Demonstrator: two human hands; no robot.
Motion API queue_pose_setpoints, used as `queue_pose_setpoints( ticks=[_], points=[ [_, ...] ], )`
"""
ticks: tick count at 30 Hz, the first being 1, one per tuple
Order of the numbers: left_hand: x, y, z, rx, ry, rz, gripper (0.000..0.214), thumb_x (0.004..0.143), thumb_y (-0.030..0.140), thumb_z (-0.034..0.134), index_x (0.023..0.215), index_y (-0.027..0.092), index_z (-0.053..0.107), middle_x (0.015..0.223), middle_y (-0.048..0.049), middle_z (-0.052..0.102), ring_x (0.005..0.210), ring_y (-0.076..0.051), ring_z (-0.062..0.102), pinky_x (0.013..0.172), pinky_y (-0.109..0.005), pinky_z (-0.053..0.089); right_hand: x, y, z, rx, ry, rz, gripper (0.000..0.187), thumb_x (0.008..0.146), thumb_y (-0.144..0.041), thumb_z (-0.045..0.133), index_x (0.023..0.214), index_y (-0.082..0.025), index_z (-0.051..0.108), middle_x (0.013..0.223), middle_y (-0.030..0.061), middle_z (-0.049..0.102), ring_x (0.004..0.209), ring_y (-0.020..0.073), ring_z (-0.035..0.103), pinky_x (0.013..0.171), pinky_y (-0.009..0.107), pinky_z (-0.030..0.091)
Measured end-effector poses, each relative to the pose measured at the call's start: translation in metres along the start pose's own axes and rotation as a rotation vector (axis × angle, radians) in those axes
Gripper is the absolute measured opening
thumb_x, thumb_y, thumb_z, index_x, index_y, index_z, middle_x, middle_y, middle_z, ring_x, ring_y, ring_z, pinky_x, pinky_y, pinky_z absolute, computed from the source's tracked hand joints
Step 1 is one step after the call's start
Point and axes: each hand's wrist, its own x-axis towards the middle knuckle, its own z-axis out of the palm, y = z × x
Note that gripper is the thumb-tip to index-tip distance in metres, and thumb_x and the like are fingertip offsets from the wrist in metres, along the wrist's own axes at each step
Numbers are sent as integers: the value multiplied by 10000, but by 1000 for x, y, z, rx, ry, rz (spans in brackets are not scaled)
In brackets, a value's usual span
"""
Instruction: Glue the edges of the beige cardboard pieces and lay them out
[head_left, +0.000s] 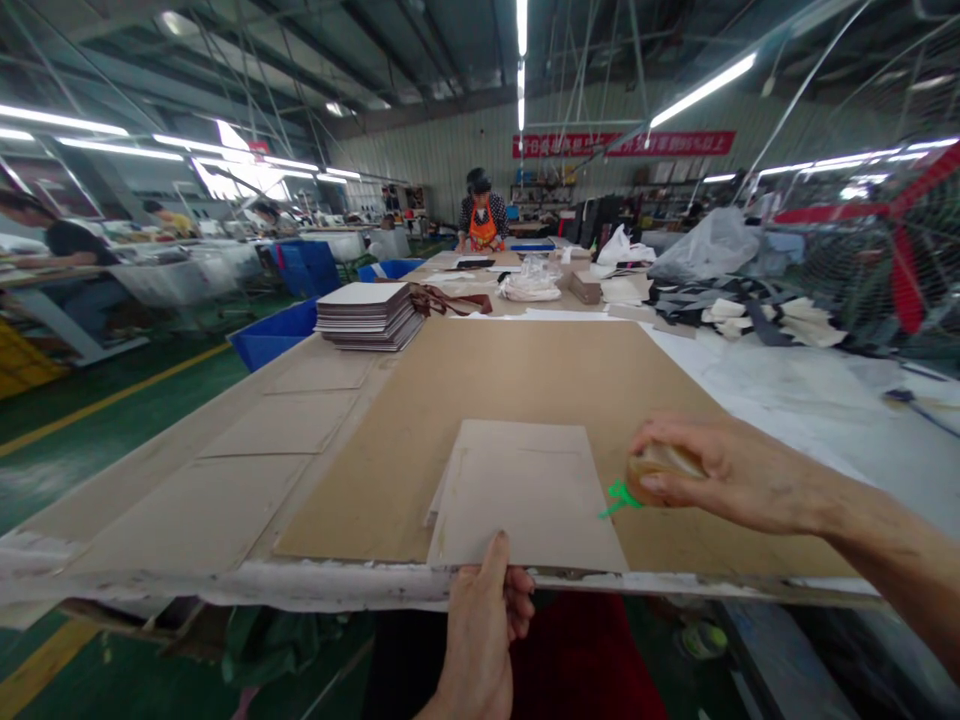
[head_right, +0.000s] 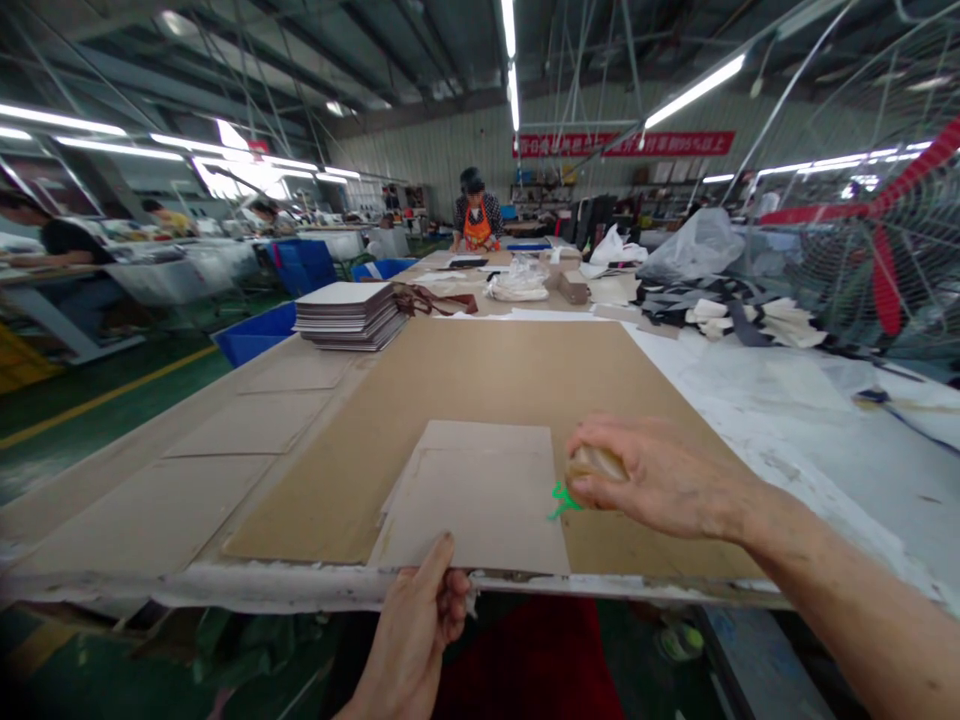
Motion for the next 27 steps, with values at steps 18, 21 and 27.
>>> queue_pose_setpoints(
  ticks=[18,21,27],
  points=[
    [2,-2,0,-3,-14,15,403,765,492,597,579,138,548,489,7,529,410,-61,424,394,-161,284,41,40,9,-156,179,36,255,873,-431,522,1002,-217,570,965,31,594,850,241,547,715,329,382],
    [4,-2,0,-8,-5,13,396,760,488,603,584,137,550,496,4,539,413,-61,430,395,-163,289,26,34,11,-115,166,43,273,881,-457,509,1015,-226,566,989,34,595,868,248,552,723,340,391],
    [2,3,2,-8,8,7,388,741,456,617,538,135,538,482,1,529,393,-60,418,379,-168,276,-24,11,16,-19,149,19,299,893,-517,502,1043,-269,577,1085,35,586,959,264,549,802,394,413]
  ],
)
